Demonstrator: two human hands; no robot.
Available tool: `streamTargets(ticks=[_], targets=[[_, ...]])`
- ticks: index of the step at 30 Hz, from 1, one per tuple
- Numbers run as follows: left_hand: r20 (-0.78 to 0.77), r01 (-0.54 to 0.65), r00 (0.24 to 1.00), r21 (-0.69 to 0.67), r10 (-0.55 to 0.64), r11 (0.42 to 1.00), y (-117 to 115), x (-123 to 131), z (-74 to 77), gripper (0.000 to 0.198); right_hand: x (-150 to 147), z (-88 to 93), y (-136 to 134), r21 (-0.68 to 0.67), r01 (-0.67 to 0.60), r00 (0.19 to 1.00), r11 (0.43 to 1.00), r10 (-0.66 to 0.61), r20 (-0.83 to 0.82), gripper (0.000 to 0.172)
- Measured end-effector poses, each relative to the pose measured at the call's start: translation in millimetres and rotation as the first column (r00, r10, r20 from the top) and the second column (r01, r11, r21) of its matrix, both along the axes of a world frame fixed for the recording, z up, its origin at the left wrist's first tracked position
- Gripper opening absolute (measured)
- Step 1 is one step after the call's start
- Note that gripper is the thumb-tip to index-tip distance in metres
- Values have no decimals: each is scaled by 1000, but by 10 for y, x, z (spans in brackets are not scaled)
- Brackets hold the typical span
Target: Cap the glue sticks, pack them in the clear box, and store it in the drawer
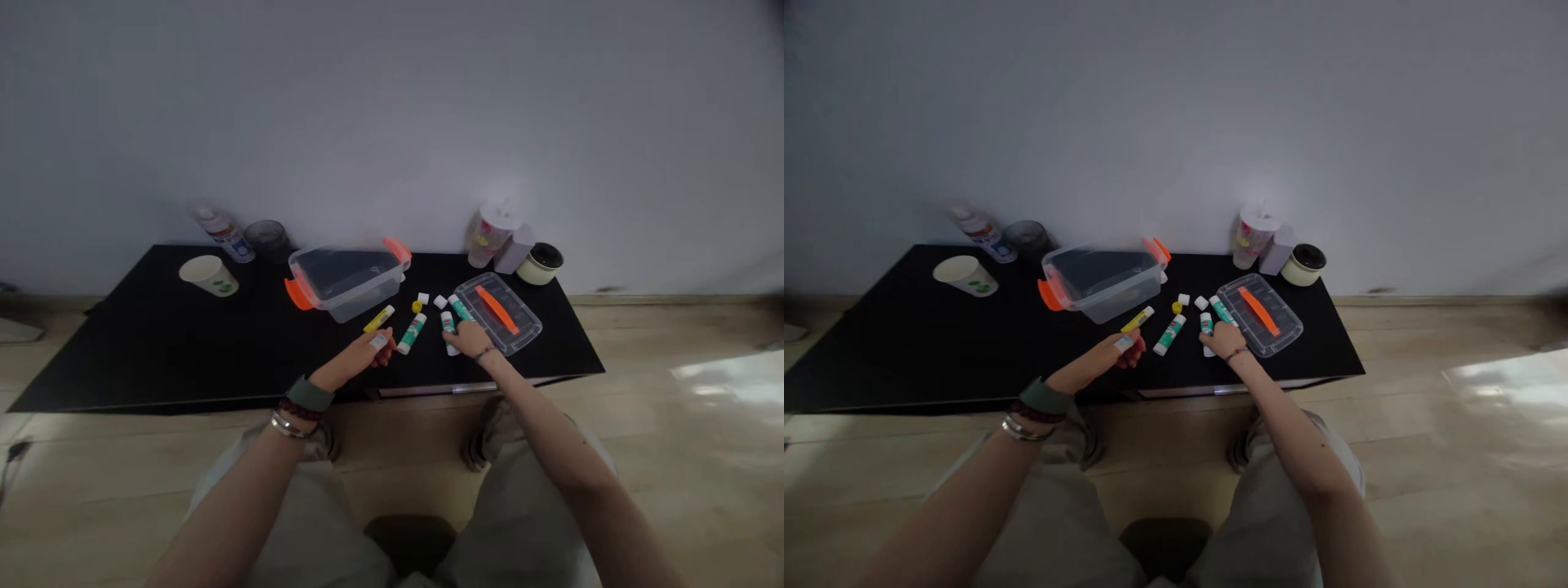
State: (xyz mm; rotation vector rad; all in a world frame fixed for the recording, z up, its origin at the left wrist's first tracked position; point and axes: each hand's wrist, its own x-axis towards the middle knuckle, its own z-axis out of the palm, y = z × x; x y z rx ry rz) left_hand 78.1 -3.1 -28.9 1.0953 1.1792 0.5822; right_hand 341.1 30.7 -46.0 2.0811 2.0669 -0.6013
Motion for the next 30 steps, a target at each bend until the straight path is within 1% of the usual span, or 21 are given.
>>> streamTargets(ticks=[1, 3, 5, 6, 8, 9, 11, 12, 13, 14, 16, 17, 18, 20, 23, 25, 27, 30], targets=[[-12, -30, 999, -2, 30, 1000, 13, -3, -28, 41, -11, 46, -18, 22, 2, 998, 1000, -1, -55, 47], [-18, -93, 995, 1, 93, 996, 15, 38, -90, 42, -63, 152, -86, 51, -17, 973, 999, 28, -231, 47], [25, -96, 995, -8, 96, 995, -18, 138, -152, 45, -163, 250, -180, 75, -90, 904, 993, 113, -412, 47], [58, -79, 995, -19, 80, 997, -44, 201, -179, 46, -229, 288, -226, 97, -132, 867, 986, 163, -471, 46], [115, -65, 991, -36, 69, 997, -99, 319, -215, 47, -369, 336, -290, 143, -236, 808, 961, 276, -520, 44], [123, -84, 989, -39, 88, 996, -122, 364, -220, 46, -431, 346, -298, 155, -297, 780, 942, 333, -529, 43], [118, -162, 979, -37, 165, 986, -143, 413, -201, 46, -503, 345, -252, 155, -398, 734, 904, 415, -538, 40], [126, -197, 972, -36, 200, 980, -141, 418, -178, 46, -506, 335, -198, 157, -417, 729, 895, 432, -531, 40], [144, -223, 963, -38, 226, 974, -133, 412, -149, 47, -483, 320, -127, 170, -408, 746, 897, 435, -504, 41], [167, -241, 955, -43, 245, 970, -120, 400, -116, 48, -439, 298, -44, 199, -372, 787, 906, 422, -449, 41], [207, -264, 940, -58, 270, 963, -93, 374, -56, 48, -304, 235, 136, 300, -276, 899, 913, 356, -255, 37], [208, -274, 937, -66, 281, 960, -84, 365, -33, 47, -228, 192, 221, 352, -249, 940, 902, 313, -138, 33], [196, -281, 937, -72, 290, 957, -81, 362, -19, 46, -156, 142, 295, 388, -246, 960, 888, 279, -29, 30], [162, -270, 946, -84, 281, 959, -88, 371, -9, 45, -50, 24, 404, 412, -288, 958, 865, 255, 133, 33], [140, -213, 964, -102, 226, 972, -118, 406, -21, 45, -18, -155, 469, 410, -371, 926, 833, 294, 238, 40], [140, -194, 968, -107, 208, 975, -133, 428, -27, 45, -53, -241, 474, 413, -412, 907, 812, 323, 269, 36], [131, -190, 970, -107, 203, 976, -138, 443, -29, 45, -93, -281, 473, 418, -432, 898, 799, 341, 277, 31], [118, -181, 974, -103, 193, 978, -139, 452, -29, 44, -115, -248, 491, 449, -405, 914, 797, 339, 222, 26]])
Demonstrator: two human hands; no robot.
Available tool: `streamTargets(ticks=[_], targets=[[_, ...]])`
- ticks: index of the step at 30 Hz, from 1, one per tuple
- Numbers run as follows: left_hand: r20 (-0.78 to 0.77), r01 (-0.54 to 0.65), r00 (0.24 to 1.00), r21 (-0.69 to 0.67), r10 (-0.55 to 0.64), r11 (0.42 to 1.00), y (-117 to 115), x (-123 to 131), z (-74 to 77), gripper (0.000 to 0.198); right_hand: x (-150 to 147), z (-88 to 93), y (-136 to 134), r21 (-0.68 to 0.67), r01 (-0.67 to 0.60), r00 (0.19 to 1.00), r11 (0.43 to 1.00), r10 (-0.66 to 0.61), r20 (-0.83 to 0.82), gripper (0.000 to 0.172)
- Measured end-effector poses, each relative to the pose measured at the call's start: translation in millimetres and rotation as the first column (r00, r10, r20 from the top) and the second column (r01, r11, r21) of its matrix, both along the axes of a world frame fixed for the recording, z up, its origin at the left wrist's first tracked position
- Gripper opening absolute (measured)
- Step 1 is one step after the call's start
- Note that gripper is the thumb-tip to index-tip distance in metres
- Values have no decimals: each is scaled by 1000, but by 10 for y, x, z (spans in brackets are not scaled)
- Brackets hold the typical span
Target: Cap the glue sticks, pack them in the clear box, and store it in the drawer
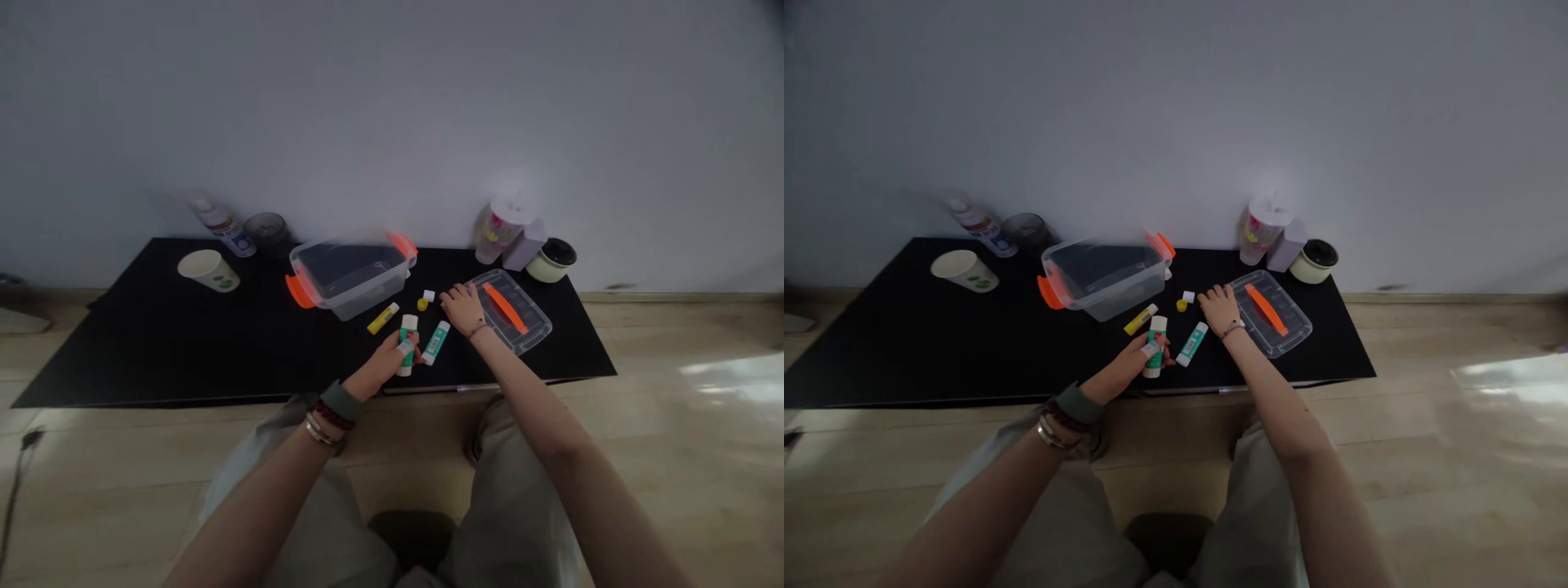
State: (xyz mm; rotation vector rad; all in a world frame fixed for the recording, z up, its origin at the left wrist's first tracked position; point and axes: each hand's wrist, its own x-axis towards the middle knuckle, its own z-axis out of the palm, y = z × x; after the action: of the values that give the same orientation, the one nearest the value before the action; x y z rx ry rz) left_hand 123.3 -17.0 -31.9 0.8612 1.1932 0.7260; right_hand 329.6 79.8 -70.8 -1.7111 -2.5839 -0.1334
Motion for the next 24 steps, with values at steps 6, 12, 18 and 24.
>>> streamTargets(ticks=[6, 12, 18, 24], targets=[[22, 5, 1000, 17, -5, 1000, -26, 0, -3, 40, 17, 217, 75, -227, 177, 657, 958, -286, -697, 20], [110, 46, 993, 13, -47, 999, -49, 20, 4, 52, -173, 330, -235, -530, -334, -115, 779, -592, -797, 35], [176, 152, 971, 71, -162, 986, -118, 21, 70, 58, -277, 392, -574, -519, -478, -148, 709, -647, -748, 37], [219, 193, 954, 77, -205, 978, -176, -9, 174, 52, -220, 471, -655, -499, -459, -41, 735, -579, -815, 40]])
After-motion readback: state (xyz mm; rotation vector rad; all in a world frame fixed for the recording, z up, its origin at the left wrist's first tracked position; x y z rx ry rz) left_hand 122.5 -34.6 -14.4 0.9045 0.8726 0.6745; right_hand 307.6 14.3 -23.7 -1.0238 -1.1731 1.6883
